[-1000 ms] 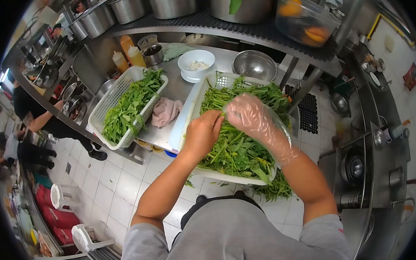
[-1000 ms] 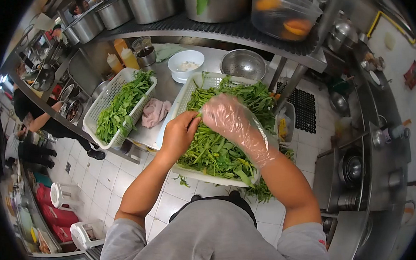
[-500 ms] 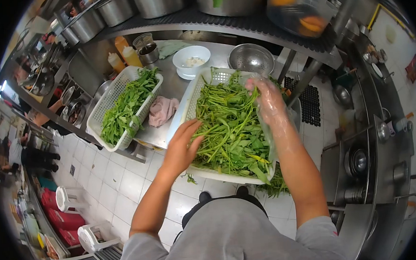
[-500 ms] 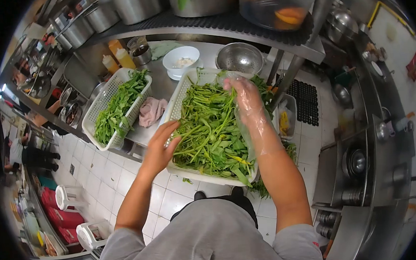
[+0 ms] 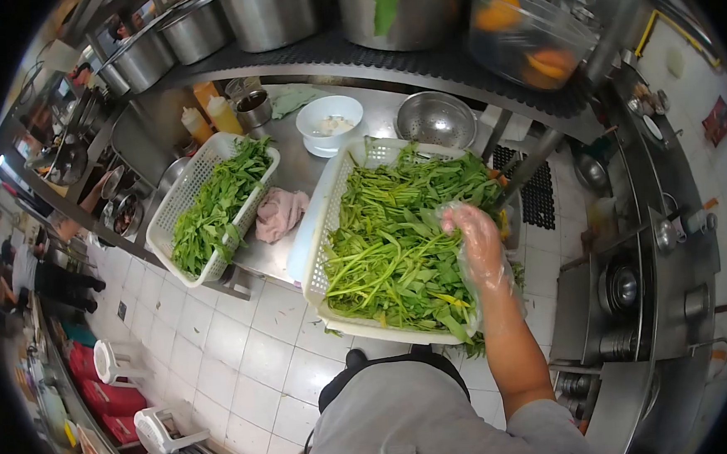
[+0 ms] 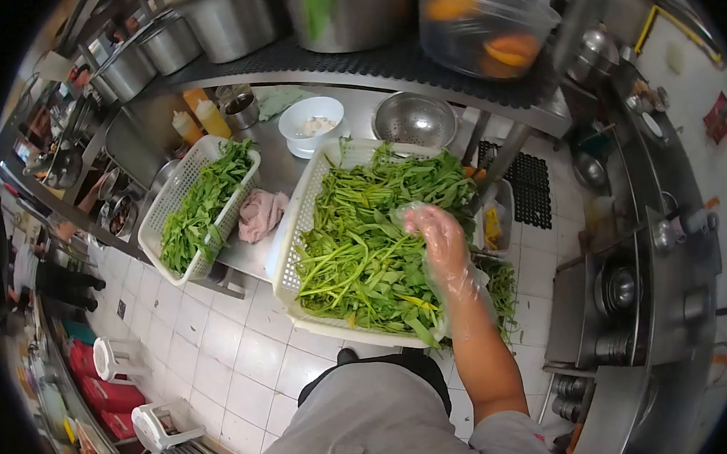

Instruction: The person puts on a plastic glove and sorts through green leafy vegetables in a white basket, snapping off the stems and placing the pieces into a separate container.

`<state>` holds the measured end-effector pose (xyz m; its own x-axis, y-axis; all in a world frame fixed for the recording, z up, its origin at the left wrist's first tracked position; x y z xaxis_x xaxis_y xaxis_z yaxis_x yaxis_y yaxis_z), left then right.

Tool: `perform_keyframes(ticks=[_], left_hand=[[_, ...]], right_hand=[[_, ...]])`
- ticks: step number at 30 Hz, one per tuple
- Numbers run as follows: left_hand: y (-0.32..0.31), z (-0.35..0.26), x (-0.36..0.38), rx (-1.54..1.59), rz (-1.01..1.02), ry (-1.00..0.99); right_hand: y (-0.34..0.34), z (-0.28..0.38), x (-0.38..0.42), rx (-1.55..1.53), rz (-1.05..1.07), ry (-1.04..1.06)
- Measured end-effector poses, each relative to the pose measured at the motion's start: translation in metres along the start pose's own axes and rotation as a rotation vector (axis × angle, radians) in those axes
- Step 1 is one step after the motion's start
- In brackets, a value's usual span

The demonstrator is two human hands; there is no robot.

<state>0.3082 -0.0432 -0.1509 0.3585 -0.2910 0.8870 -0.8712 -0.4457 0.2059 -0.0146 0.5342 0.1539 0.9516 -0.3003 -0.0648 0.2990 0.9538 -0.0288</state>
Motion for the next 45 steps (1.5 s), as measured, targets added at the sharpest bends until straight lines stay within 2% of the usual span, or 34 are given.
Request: perform_keyframes(ticks=[3,7,9,12,14,17,21,25,27,28,30,31,34,38,43,45], left_hand=[[-0.022,-0.009,0.030,0.178,0.005,0.071],[-0.024,-0.032,0.046,0.289,-0.022,0.048],[-0.023,-0.040,0.056,0.312,-0.032,0.035],[-0.014,-0.047,0.074,0.316,-0.047,0.029],[-0.011,-0.050,0.084,0.312,-0.058,0.035],[-0.005,-0.051,0.089,0.308,-0.047,0.051],[0.004,-0.053,0.093,0.294,-0.035,0.066],[0.017,-0.054,0.094,0.283,-0.048,0.063],[0.023,-0.052,0.097,0.279,-0.047,0.070],[0.027,-0.052,0.095,0.266,-0.045,0.072],[0.037,-0.049,0.094,0.252,-0.029,0.078],[0.043,-0.048,0.090,0.241,-0.028,0.077],[0.056,-0.044,0.087,0.211,-0.014,0.086],[0.069,-0.040,0.086,0.191,-0.017,0.097],[0.077,-0.035,0.086,0.165,0.002,0.108],[0.083,-0.033,0.086,0.142,0.012,0.111]], right_hand=[[-0.007,0.004,0.001,0.094,-0.052,0.021],[-0.014,0.006,0.005,0.268,-0.106,0.130],[-0.017,0.007,0.008,0.333,-0.154,0.118],[-0.018,-0.001,0.008,0.278,-0.100,0.132],[-0.017,-0.005,0.004,0.274,-0.201,0.107],[-0.018,-0.001,0.006,0.253,-0.211,0.136],[-0.018,-0.007,0.011,0.064,-0.201,0.056],[-0.017,-0.004,0.003,0.091,-0.194,0.056],[-0.009,-0.008,0.007,0.520,-0.213,0.326],[-0.007,-0.007,0.005,0.400,-0.218,0.208],[-0.009,-0.001,0.009,0.269,-0.168,0.114],[-0.014,0.006,0.011,0.269,-0.217,0.092],[-0.011,0.013,0.008,0.252,-0.126,0.114],[-0.009,0.023,0.004,0.162,-0.121,0.091],[0.006,0.016,0.000,0.243,-0.098,0.089],[0.005,0.018,0.001,0.224,-0.131,0.005]])
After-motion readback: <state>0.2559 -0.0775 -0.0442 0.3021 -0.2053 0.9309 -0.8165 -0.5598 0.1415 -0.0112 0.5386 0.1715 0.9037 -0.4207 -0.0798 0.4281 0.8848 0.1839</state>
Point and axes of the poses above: each hand's wrist, its own x-axis away from the middle knuckle, its own y-axis out of the back of the hand, z = x × y, the point moved 1 cm from there along -x, towards the middle knuckle, and after that the axes turned 9 degrees about -y, right-handed, at the moved point
